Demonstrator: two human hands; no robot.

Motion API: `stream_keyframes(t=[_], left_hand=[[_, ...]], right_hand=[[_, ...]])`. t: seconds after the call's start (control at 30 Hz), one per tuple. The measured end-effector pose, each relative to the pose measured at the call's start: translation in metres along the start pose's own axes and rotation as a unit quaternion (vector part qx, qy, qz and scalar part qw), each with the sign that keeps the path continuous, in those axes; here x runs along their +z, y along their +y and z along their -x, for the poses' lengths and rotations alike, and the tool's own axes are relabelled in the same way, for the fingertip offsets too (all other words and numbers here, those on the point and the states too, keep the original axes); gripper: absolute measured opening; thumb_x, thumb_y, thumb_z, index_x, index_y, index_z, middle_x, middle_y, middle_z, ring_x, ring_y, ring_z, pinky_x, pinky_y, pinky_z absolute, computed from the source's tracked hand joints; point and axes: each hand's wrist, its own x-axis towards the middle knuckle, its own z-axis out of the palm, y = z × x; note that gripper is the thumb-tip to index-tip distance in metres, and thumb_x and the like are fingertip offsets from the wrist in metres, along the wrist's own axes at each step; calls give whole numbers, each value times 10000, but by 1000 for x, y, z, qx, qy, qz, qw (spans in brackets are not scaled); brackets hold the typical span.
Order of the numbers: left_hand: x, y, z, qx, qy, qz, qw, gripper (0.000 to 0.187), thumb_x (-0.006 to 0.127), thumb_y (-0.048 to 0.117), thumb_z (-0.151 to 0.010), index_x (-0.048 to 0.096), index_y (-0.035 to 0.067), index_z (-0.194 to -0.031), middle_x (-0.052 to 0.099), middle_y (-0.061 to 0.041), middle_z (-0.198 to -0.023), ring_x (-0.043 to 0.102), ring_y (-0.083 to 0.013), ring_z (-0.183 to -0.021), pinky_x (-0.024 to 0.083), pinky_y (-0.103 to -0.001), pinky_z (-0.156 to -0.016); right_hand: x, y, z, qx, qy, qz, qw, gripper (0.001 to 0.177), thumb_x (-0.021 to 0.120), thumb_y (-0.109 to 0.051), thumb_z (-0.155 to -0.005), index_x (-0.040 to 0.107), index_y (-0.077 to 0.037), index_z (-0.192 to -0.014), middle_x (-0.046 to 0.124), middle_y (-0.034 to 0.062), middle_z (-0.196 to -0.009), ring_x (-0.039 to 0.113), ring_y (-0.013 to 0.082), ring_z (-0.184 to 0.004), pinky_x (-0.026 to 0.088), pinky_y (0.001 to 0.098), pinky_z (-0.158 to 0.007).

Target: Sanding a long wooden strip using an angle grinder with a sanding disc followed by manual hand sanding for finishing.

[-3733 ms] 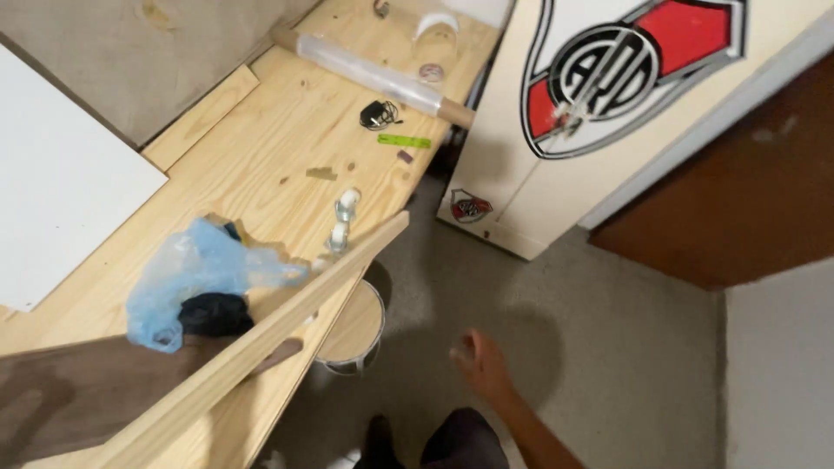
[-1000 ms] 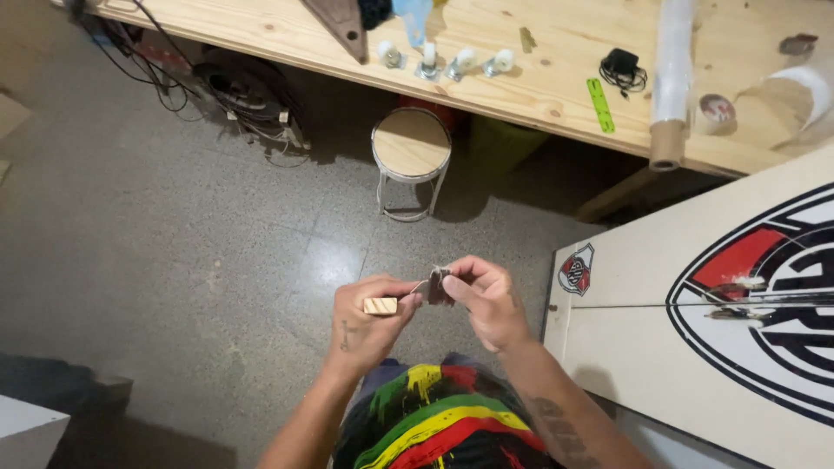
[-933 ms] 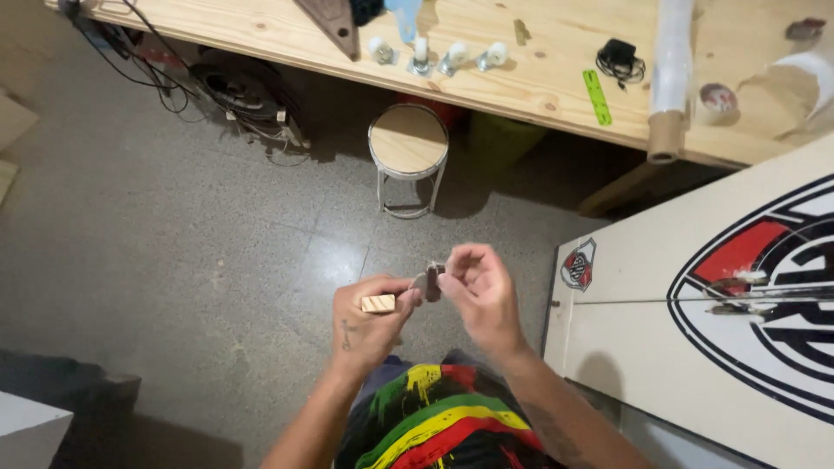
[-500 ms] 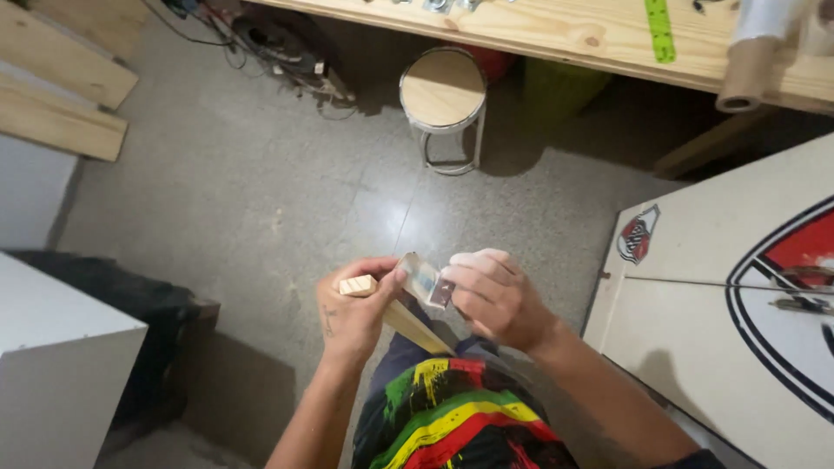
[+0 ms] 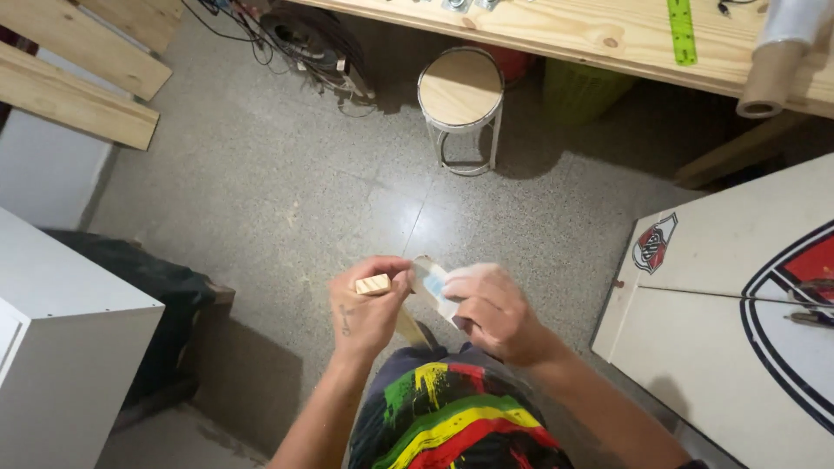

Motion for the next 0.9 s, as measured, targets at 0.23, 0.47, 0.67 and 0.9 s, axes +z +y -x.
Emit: stream_keyframes(t=[0.23, 0.47, 0.67, 0.9], left_hand=[[-17, -17, -10, -13, -8, 41, 999, 118, 764, -40, -749, 828, 39, -809, 706, -80, -582, 550, -64, -561, 472, -232, -509], [-43, -53, -41, -53, -47, 43, 997, 127, 774, -17, -748, 845, 56, -825, 704, -67, -571, 535, -58, -554, 441, -218, -508], [-78, -72, -82, -65, -126, 80, 987, 161, 820, 123, -811, 840, 43, -949, 785, -68, -696, 657, -78, -608, 508, -217, -566], [-133, -51, -121, 185, 14, 302, 935, 31, 720, 75, -846, 698, 94, -857, 701, -56, -782, 675, -167, -722, 570, -280, -717]], right_hand=[[30, 15, 23, -2, 78, 67, 995, 181, 739, -107, -874, 639, -140, -727, 616, 2, -636, 526, 200, -478, 465, 345, -510], [50, 4, -8, 96, -107, -3, 990, 248, 696, -55, -826, 546, -129, -643, 575, 54, -793, 597, 274, -700, 508, 366, -646], [80, -21, -45, 122, -165, -20, 978, 137, 586, 6, -895, 536, 21, -768, 670, 230, -1045, 667, 351, -959, 545, 424, -805], [71, -22, -8, 518, 10, 133, 845, 186, 633, -248, -947, 516, -103, -963, 820, 92, -1135, 712, 120, -751, 481, 250, -585]])
